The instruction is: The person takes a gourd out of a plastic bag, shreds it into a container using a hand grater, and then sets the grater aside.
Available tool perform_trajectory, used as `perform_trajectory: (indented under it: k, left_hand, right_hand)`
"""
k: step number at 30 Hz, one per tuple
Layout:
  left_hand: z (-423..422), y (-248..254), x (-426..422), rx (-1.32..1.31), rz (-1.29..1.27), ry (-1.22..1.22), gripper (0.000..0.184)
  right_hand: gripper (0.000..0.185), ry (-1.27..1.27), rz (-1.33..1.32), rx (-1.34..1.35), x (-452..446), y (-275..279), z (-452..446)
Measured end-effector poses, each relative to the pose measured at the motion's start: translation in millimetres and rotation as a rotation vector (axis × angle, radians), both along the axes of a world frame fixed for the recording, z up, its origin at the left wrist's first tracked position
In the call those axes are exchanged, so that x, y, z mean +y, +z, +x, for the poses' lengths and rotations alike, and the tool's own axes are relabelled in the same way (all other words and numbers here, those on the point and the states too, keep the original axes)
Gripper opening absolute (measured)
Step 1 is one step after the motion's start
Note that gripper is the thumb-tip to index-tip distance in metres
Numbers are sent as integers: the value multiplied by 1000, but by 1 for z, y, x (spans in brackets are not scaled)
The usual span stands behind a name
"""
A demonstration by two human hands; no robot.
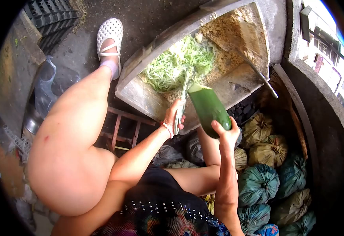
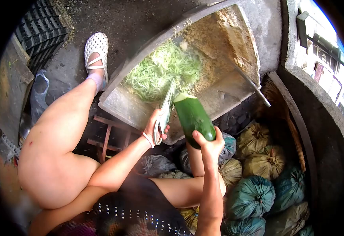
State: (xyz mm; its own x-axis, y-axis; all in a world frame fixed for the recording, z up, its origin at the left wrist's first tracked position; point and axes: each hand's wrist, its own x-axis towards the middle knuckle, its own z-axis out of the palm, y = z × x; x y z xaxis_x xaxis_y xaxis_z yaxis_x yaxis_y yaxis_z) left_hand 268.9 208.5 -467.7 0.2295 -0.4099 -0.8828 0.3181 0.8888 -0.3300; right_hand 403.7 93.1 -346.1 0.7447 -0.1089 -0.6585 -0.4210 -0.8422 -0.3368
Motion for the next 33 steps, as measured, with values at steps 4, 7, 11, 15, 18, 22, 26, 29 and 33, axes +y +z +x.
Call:
perform_trajectory:
  k: [4,7,11,15,18,22,26,29,33]
  left_hand:
    - [3,-3,13,-43,12,87,61]
    - [-2,-10,25,-150,-18,104,58]
    - [-7,-19,26,-47,-121,142,68]
    - [8,-5,30,-47,-89,152,70]
    - [5,-13,23,-25,-122,103,66]
    - [1,-16,31,-178,-108,141,61]
    - [-1,-16,29,-64,-88,125,62]
    - [2,-15,30,-113,-97,90,53]
    - [0,-18,29,-82,-164,123,55]
  right_hand:
    - [86,208,-62,-29,9,54,-22]
    - [89,439,-45,-57,16,68,-37]
    - [79,343,-81,-110,51,9,-14]
    - [72,292,-129,-165,44,-34,3]
    - [77,250,-93,-107,55,17,-8]
    - [88,396,-37,-46,39,59,-22]
    - [84,367,-154,-79,51,-3,-2]
    - [83,389,-161,-144,35,-51,9]
    - [92,513,-330,0,36,-41,11]
